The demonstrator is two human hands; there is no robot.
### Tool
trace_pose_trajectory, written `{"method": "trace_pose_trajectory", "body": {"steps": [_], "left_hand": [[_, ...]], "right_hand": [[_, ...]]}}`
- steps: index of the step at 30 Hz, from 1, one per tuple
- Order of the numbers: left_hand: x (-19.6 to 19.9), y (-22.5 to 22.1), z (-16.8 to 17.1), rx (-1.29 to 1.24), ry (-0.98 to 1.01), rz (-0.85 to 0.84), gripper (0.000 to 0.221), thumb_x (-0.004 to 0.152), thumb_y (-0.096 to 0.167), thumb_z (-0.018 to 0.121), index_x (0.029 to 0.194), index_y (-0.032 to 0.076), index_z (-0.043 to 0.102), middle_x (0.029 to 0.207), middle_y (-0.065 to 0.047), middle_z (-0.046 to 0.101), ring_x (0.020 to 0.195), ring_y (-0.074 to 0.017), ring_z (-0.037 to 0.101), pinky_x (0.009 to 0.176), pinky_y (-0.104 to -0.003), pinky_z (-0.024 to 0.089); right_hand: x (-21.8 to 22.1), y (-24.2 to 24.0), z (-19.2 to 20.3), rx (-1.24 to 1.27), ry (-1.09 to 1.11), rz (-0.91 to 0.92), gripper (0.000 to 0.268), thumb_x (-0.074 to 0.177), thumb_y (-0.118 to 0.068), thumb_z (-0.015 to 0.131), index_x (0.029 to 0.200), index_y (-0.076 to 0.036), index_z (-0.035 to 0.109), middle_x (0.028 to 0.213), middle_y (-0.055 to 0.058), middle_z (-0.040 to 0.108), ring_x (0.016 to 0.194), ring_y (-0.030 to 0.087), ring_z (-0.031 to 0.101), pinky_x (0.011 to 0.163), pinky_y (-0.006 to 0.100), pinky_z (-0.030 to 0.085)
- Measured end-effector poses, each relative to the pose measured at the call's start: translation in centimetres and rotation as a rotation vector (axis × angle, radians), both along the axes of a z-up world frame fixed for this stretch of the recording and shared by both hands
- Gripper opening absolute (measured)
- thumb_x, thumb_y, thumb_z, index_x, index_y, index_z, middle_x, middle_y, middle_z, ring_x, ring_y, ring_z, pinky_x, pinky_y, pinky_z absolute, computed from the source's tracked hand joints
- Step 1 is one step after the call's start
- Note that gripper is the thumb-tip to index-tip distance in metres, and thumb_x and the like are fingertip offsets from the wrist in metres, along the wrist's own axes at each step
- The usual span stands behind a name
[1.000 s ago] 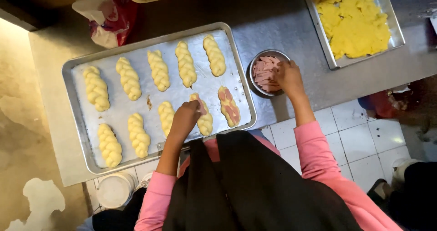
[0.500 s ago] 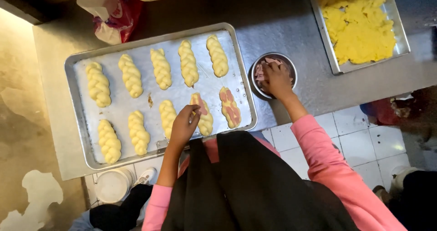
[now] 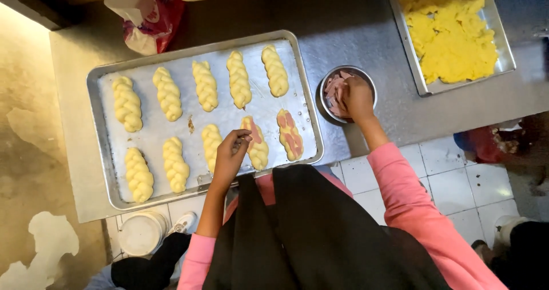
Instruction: Placing slices of sausage on braided bread dough on a baking sheet.
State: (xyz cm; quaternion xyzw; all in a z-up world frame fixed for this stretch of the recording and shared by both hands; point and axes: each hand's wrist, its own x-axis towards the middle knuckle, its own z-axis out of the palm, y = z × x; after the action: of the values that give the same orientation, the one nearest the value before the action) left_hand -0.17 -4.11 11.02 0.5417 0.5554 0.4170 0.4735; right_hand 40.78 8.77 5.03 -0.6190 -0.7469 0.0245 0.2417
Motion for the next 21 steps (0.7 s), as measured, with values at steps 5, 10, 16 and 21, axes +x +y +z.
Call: {"method": "trace_pose_trajectory", "body": {"steps": [5,10,16,21], "left_hand": [[0.1,1.0,-2.6,-0.102,-0.234,-0.001,0.022,0.101,0.010,0.061,0.121,0.000,0.064,0.103,-0.006,0.070,0.090,-0.0107,0.063,0.081,-0.026,0.053],[3.1,3.1,-2.9,-0.145,-0.554,-0.050,0.028,0.103,0.008,0.058,0.129,-0.003,0.059,0.115,-0.013,0.067,0.098,-0.0168,0.064,0.088,-0.031,0.054],[7.1,4.9,-1.4,-0.258,-0.672,-0.098,0.045,0.105,0.024,0.051,0.144,0.002,0.049,0.141,-0.013,0.059,0.126,-0.0210,0.059,0.106,-0.035,0.049],[7.6,3.8,-1.9,-0.556,-1.160,-0.124,0.053,0.104,0.041,0.044,0.146,0.009,0.046,0.141,-0.010,0.060,0.122,-0.0247,0.060,0.103,-0.038,0.049]], "right_hand": [[3.5,0.4,0.4,-0.040,0.311,-0.130,0.011,0.093,-0.006,0.069,0.099,0.002,0.073,0.090,0.020,0.071,0.080,0.034,0.069,0.073,0.039,0.053],[3.5,0.0,3.8,-0.237,0.801,-0.192,0.010,0.097,-0.007,0.068,0.101,0.000,0.074,0.089,0.004,0.071,0.079,0.010,0.062,0.071,0.026,0.051],[-3.1,-2.4,8.4,-0.608,1.274,0.011,0.006,0.101,-0.004,0.068,0.101,0.000,0.064,0.094,-0.001,0.069,0.082,0.008,0.063,0.073,0.023,0.050],[-13.8,-4.8,11.6,-0.908,0.874,0.260,0.015,0.096,-0.013,0.071,0.100,0.001,0.074,0.086,0.003,0.072,0.079,0.008,0.064,0.070,0.024,0.053]]}}
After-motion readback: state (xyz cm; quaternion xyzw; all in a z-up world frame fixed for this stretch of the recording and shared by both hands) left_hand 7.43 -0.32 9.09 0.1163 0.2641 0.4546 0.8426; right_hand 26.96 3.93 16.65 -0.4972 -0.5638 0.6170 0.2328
